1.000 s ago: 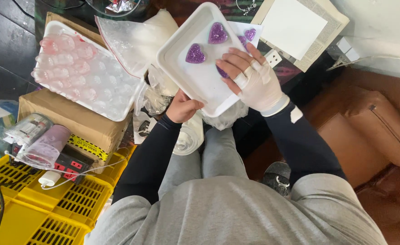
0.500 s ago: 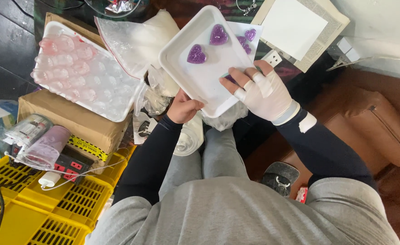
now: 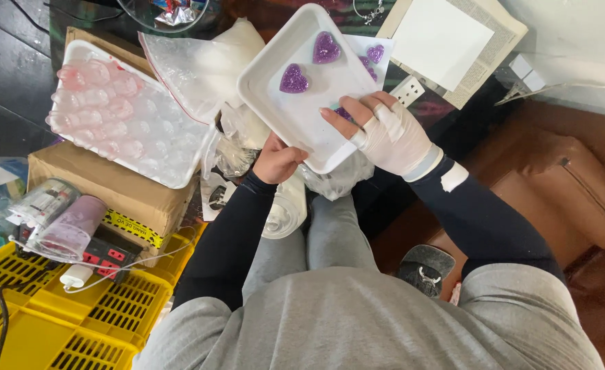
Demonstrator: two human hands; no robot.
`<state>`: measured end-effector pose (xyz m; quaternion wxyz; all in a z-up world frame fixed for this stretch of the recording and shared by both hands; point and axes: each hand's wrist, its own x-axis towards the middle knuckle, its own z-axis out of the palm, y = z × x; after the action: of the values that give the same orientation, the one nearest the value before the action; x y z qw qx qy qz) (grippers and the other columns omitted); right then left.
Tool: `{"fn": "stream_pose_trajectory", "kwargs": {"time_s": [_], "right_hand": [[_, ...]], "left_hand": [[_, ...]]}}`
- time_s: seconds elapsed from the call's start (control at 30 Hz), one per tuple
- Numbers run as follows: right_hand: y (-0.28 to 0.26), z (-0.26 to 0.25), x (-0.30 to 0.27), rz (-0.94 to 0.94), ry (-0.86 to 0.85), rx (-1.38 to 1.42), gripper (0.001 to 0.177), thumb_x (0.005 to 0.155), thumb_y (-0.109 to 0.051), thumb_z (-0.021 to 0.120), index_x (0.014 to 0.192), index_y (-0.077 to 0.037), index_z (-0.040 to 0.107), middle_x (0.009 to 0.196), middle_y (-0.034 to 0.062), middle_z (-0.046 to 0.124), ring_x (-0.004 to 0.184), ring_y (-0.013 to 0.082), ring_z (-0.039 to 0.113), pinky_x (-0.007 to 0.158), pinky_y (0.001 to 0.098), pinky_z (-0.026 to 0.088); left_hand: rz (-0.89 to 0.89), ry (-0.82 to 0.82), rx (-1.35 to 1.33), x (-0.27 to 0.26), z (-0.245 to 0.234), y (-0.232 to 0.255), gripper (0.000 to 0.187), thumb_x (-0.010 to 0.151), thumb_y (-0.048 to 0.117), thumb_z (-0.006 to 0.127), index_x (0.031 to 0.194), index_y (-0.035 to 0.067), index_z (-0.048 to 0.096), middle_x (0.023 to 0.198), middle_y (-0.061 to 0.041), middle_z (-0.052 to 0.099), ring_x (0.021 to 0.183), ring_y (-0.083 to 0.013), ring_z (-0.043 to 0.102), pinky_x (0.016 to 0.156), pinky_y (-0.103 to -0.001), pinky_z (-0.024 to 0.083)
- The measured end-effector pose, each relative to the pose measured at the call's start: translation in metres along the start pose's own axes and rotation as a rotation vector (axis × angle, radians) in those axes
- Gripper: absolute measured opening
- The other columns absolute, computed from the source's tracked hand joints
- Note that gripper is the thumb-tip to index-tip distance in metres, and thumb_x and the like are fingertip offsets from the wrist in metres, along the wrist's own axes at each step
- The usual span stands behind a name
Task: Preparing and sorting heart-shaped wax melts into a tray and stirring a wax mixture in a beaker.
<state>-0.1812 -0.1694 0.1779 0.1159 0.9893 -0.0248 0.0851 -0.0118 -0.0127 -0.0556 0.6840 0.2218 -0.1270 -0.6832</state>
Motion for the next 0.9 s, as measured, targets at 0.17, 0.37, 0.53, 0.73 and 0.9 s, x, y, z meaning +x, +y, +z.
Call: {"fn": "stream_pose_trajectory", "kwargs": {"time_s": [0.17,0.37,0.53,0.73,0.9], "right_hand": [[-0.004,0.0,0.0,0.029,-0.038,0.097,0.063,0.094,-0.017,0.069,0.154,-0.017,0.05,0.13,0.0081,0.054,0.107,0.0227,0.059,0.099,0.0403,0.052],[-0.011,0.0,-0.002,0.037,-0.093,0.021,0.066,0.092,-0.016,0.068,0.155,-0.019,0.05,0.133,0.0085,0.054,0.105,0.0217,0.057,0.089,0.0356,0.054],[-0.012,0.01,-0.004,0.055,-0.074,-0.078,0.07,0.09,-0.015,0.067,0.157,-0.021,0.047,0.133,0.008,0.053,0.1,0.021,0.054,0.085,0.0343,0.058],[-0.007,0.009,-0.001,0.081,-0.077,-0.059,0.07,0.093,-0.015,0.067,0.159,-0.017,0.044,0.136,0.0113,0.053,0.096,0.0211,0.057,0.076,0.0326,0.058],[0.013,0.001,0.0,0.213,-0.084,-0.019,0.063,0.101,-0.012,0.064,0.16,-0.007,0.043,0.141,0.0185,0.055,0.103,0.027,0.07,0.077,0.0314,0.06]], "left_hand": [[-0.049,0.059,-0.061,0.002,0.029,0.015,0.077,0.08,-0.021,0.052,0.15,0.007,0.04,0.134,-0.013,0.059,0.122,-0.0266,0.063,0.096,-0.038,0.056],[-0.071,0.075,-0.094,0.006,0.036,0.01,0.077,0.079,-0.02,0.052,0.148,0.01,0.039,0.134,-0.011,0.059,0.122,-0.0255,0.063,0.097,-0.039,0.057],[-0.06,0.068,-0.077,0.01,0.028,-0.004,0.07,0.082,-0.02,0.052,0.146,0.007,0.043,0.132,-0.012,0.061,0.12,-0.0258,0.065,0.096,-0.04,0.057],[-0.025,0.08,-0.128,0.016,0.032,-0.005,0.065,0.082,-0.019,0.052,0.141,0.007,0.046,0.123,-0.011,0.064,0.109,-0.0233,0.068,0.087,-0.037,0.058],[0.102,0.035,-0.092,0.018,-0.024,-0.031,0.042,0.091,-0.015,0.059,0.132,-0.007,0.055,0.108,-0.015,0.069,0.092,-0.0228,0.067,0.075,-0.033,0.052]]}}
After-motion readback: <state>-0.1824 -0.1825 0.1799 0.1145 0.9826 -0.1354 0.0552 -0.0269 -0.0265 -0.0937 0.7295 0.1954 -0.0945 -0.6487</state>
